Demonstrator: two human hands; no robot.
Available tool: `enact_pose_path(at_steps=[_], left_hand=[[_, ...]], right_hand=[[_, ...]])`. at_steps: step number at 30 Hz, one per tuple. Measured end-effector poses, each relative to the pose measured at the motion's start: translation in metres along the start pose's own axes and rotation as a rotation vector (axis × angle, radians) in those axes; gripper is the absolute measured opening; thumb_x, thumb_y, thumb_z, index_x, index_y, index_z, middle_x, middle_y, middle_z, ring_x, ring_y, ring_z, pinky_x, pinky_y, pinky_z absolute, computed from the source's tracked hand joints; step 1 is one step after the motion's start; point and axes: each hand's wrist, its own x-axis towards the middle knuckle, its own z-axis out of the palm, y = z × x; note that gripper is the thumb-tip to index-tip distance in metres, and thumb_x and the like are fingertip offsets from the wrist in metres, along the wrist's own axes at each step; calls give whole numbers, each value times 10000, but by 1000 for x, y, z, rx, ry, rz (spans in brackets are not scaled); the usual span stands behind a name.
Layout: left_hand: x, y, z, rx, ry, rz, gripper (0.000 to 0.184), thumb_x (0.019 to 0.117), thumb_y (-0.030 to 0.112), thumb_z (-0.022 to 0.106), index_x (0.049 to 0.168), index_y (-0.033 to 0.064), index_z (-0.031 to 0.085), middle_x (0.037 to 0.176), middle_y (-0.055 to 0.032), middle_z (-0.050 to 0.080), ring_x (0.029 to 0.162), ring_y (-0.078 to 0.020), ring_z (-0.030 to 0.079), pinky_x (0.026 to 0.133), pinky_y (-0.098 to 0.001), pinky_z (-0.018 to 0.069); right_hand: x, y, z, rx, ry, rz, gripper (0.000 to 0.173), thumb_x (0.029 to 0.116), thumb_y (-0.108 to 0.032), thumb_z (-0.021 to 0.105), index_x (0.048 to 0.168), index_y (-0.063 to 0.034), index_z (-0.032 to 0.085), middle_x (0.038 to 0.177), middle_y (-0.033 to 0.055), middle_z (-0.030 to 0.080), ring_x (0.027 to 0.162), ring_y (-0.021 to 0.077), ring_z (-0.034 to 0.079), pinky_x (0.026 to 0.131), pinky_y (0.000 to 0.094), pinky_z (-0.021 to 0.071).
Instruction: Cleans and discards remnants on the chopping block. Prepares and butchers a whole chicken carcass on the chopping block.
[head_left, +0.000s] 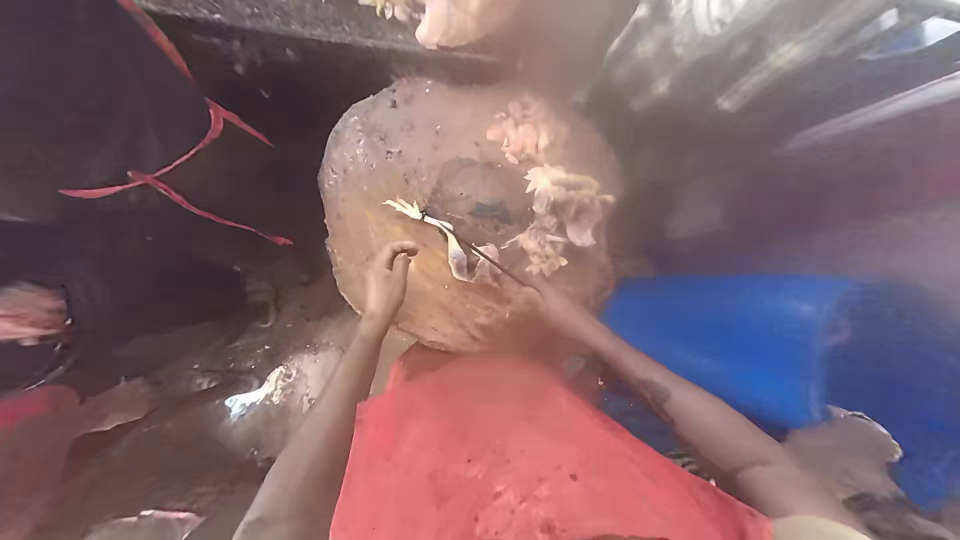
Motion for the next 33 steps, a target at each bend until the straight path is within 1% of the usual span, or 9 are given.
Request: enact_pose_path(at_steps=[5, 12, 16, 19, 21, 25, 28, 31, 33], left_hand=[[57, -19, 25, 721, -147, 372, 437, 1000, 148, 560, 1431, 76, 567, 1532, -150, 503, 1459, -388, 406, 1163, -634, 316], [28, -30, 9, 995, -228, 117, 313, 1020, 314, 571, 1094, 35, 693, 1098, -215, 683, 1101, -436, 630, 981, -664, 450], [-12, -22, -9, 938, -350, -57, 462, 1037, 390, 546, 1283, 5, 609, 1124, -264, 675, 1092, -468, 647, 941, -668, 485], [-41, -20, -21, 602, -497, -303, 465, 1029, 379, 579, 1329, 24, 551, 1070, -224, 684, 989, -393, 682, 873, -618, 532], [-57, -33, -23, 136, -564, -400, 326, 1032, 254, 570, 1285, 50, 592, 991, -94, 681, 859, -192, 659, 798, -396, 559], [-78, -23, -19, -550, -686, -493, 334, 1044, 221, 476, 1331, 120, 614, 918, 8, 672, 713, -85, 625, 645, -255, 556], [-62, 19, -13, -92, -846, -203, 329, 1056, 231, 510, 1347, 148, 636, 970, -9, 680, 748, -92, 624, 692, -277, 542], [-35, 26, 20, 509, -843, 20, 368, 1075, 321, 519, 1374, 152, 651, 1268, -119, 688, 1147, -275, 664, 1027, -526, 495], [-14, 11, 45, 711, -758, 4, 358, 1062, 360, 530, 1269, 116, 690, 1229, -167, 692, 1154, -364, 656, 991, -616, 485]], right_hand=[[-6, -13, -8, -26, 42, 150, 515, 1121, -416, 309, 1251, -8, 595, 1001, 195, 665, 929, 316, 671, 859, 528, 540], [-30, -36, 23, 190, 417, -269, 771, 1033, -631, 321, 1272, 32, 633, 982, 131, 713, 881, 160, 686, 820, 371, 584], [-12, 5, 26, 31, -26, 209, 570, 1115, -467, 286, 1355, -39, 575, 1163, 224, 671, 1094, 352, 661, 982, 559, 496], [-26, -20, 20, 84, 94, 176, 493, 1110, -389, 361, 1336, -18, 593, 1091, 193, 690, 1010, 314, 680, 932, 513, 532], [-33, -33, 28, 249, 150, 82, 448, 1105, -293, 367, 1394, 4, 538, 1117, 190, 677, 995, 280, 673, 919, 479, 547], [-11, 9, 62, 348, -28, 46, 482, 1127, -350, 307, 1286, -7, 605, 1069, 161, 670, 967, 245, 657, 913, 465, 536], [-7, 39, 54, 408, 59, 119, 515, 1128, -337, 231, 1131, -9, 628, 839, 72, 580, 741, 160, 564, 712, 365, 512], [-17, 22, 19, 298, 211, 178, 482, 1127, -300, 295, 1282, 28, 613, 1103, 192, 681, 1023, 275, 667, 950, 464, 537], [-21, -4, -2, 325, 394, 20, 484, 1106, -337, 296, 1151, 32, 607, 864, 120, 603, 782, 208, 610, 750, 399, 539]])
